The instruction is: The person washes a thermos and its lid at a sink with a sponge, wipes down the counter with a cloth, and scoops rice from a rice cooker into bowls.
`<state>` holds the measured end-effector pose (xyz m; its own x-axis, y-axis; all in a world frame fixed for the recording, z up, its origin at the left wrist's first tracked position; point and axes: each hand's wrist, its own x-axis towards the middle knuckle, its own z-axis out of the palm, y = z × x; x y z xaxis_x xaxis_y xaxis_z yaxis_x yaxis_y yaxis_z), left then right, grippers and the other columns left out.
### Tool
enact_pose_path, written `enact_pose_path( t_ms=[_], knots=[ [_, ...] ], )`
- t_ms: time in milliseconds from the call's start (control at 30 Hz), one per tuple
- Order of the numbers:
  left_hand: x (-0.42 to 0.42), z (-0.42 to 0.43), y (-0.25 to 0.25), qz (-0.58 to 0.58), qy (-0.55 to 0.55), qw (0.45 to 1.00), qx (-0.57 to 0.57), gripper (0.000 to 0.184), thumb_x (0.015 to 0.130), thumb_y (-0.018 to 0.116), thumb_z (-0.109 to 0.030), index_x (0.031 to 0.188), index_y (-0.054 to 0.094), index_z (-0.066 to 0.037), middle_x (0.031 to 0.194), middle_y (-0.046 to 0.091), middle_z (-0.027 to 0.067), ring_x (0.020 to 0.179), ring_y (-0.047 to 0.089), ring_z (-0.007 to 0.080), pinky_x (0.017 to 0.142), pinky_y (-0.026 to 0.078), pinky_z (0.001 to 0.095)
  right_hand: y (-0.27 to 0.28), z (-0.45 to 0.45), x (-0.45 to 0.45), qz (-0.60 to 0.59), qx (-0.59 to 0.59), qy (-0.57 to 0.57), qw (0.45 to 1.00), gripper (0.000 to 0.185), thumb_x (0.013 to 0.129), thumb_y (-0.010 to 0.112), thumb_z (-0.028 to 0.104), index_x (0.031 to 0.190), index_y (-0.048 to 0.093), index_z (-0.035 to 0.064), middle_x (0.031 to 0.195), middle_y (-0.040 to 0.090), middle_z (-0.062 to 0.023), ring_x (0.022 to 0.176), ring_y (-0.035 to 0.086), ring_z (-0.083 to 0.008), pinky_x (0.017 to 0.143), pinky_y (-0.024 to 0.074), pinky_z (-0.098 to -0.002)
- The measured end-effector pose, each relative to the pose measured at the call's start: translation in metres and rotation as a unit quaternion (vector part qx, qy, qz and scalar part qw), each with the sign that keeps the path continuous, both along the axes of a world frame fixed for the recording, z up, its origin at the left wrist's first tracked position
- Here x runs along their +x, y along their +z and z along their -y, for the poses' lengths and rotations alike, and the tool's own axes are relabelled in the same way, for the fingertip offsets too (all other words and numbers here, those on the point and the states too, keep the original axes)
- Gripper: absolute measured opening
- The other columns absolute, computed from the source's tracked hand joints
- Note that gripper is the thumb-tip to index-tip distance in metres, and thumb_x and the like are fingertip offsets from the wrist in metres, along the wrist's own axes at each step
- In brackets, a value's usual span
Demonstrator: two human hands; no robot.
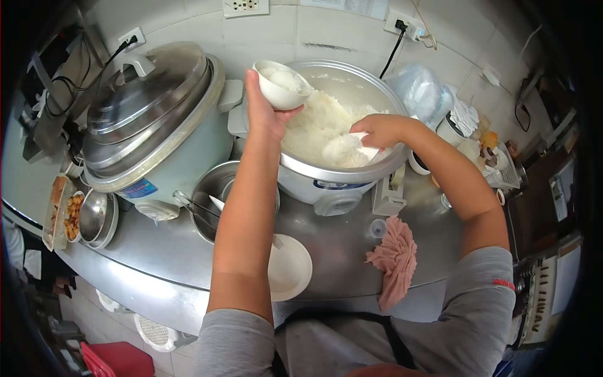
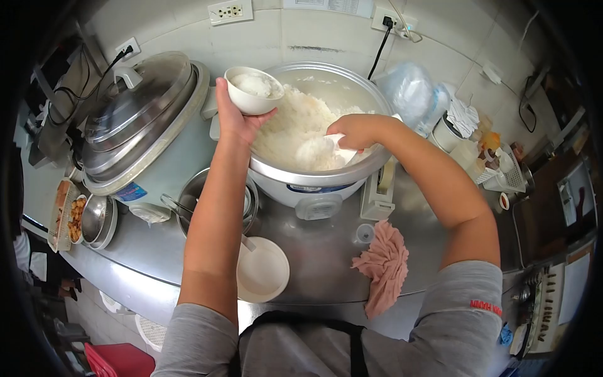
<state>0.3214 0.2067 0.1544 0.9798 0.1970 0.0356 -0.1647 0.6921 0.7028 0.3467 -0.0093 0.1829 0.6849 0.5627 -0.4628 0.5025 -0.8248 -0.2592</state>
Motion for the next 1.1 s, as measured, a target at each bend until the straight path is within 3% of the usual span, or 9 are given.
enact_pose_path(
  t_ms=[200,400,500,567,667,867,967,1000,1100],
  knots=[
    [0.003,0.000,-0.003,-0.005,0.003,1.000,-0.008,0.072,0.076,0.033,-0.063,0.125,0.027,-0.011,0.123,0.036,0.0152,0.109,0.040,0.0341,0.085,0.033,0.0532,-0.002,0.013,0.033,-0.078,0.144,-0.071,0.984,0.034,0.074,0.047,0.012,0.107,0.050,0.0065,0.067,0.054,-0.0064,0.046,0.050,-0.0108,0.035,0.0355,-0.0237],
    [0.001,0.001,-0.002,-0.002,0.003,1.000,-0.006,0.070,0.078,0.029,-0.063,0.125,0.029,-0.011,0.124,0.036,0.0143,0.111,0.039,0.0346,0.086,0.032,0.0539,0.054,-0.014,0.034,0.082,0.244,-0.165,0.952,0.034,0.075,0.041,0.007,0.109,0.047,0.0061,0.068,0.053,-0.0072,0.050,0.051,-0.0109,0.040,0.0394,-0.0224],
    [0.001,0.002,0.001,-0.013,-0.005,1.000,-0.018,0.069,0.078,0.028,-0.063,0.124,0.031,-0.011,0.124,0.036,0.0138,0.111,0.038,0.0346,0.087,0.031,0.0541,0.046,-0.056,0.031,0.152,0.333,-0.186,0.912,0.044,0.074,0.040,0.004,0.118,0.041,0.0072,0.072,0.055,-0.0124,0.059,0.056,-0.0183,0.049,0.0449,-0.0290],
    [0.000,0.000,0.000,-0.010,-0.013,1.000,-0.019,0.069,0.078,0.028,-0.063,0.123,0.033,-0.012,0.123,0.038,0.0130,0.110,0.039,0.0337,0.086,0.033,0.0535,0.027,-0.080,0.016,0.359,0.216,-0.082,0.904,0.051,0.074,0.041,0.001,0.124,0.036,0.0104,0.079,0.055,-0.0183,0.071,0.057,-0.0274,0.062,0.0462,-0.0364],
    [0.002,-0.001,-0.003,0.012,-0.025,0.999,-0.019,0.070,0.076,0.028,-0.065,0.121,0.034,-0.012,0.121,0.040,0.0118,0.108,0.042,0.0322,0.083,0.035,0.0529,-0.002,-0.103,-0.028,0.482,0.190,-0.046,0.854,0.053,0.073,0.044,0.001,0.124,0.037,0.0132,0.083,0.054,-0.0190,0.075,0.056,-0.0316,0.068,0.0447,-0.0401],
    [-0.002,0.000,0.004,-0.005,-0.049,0.998,-0.026,0.069,0.078,0.021,-0.064,0.120,0.038,-0.012,0.120,0.042,0.0125,0.108,0.043,0.0337,0.082,0.038,0.0522,0.031,-0.081,-0.020,0.543,0.171,-0.073,0.819,0.049,0.072,0.045,0.000,0.116,0.046,0.0216,0.077,0.055,-0.0088,0.069,0.056,-0.0273,0.063,0.0437,-0.0383],
    [-0.003,-0.002,0.005,0.004,-0.054,0.998,-0.017,0.069,0.078,0.019,-0.063,0.121,0.038,-0.012,0.121,0.042,0.0127,0.107,0.043,0.0341,0.080,0.039,0.0520,0.062,-0.058,-0.030,0.601,0.130,0.028,0.788,0.039,0.071,0.048,0.006,0.107,0.051,0.0222,0.073,0.057,-0.0062,0.068,0.057,-0.0227,0.059,0.0431,-0.0360],
    [-0.003,-0.002,0.005,0.008,-0.051,0.999,-0.015,0.068,0.079,0.018,-0.062,0.121,0.038,-0.012,0.121,0.042,0.0127,0.107,0.043,0.0343,0.080,0.039,0.0521,0.056,-0.058,-0.031,0.632,0.118,0.057,0.763,0.036,0.070,0.049,0.006,0.101,0.055,0.0215,0.066,0.056,-0.0037,0.064,0.057,-0.0203,0.059,0.0412,-0.0347],
    [-0.004,-0.001,0.003,0.011,-0.027,0.999,-0.037,0.068,0.079,0.018,-0.062,0.121,0.037,-0.012,0.121,0.041,0.0129,0.106,0.043,0.0346,0.080,0.039,0.0520,0.035,-0.061,-0.020,0.607,0.160,0.099,0.772,0.035,0.069,0.049,0.007,0.101,0.054,0.0217,0.068,0.057,-0.0039,0.065,0.058,-0.0205,0.059,0.0425,-0.0358]
  ],
)
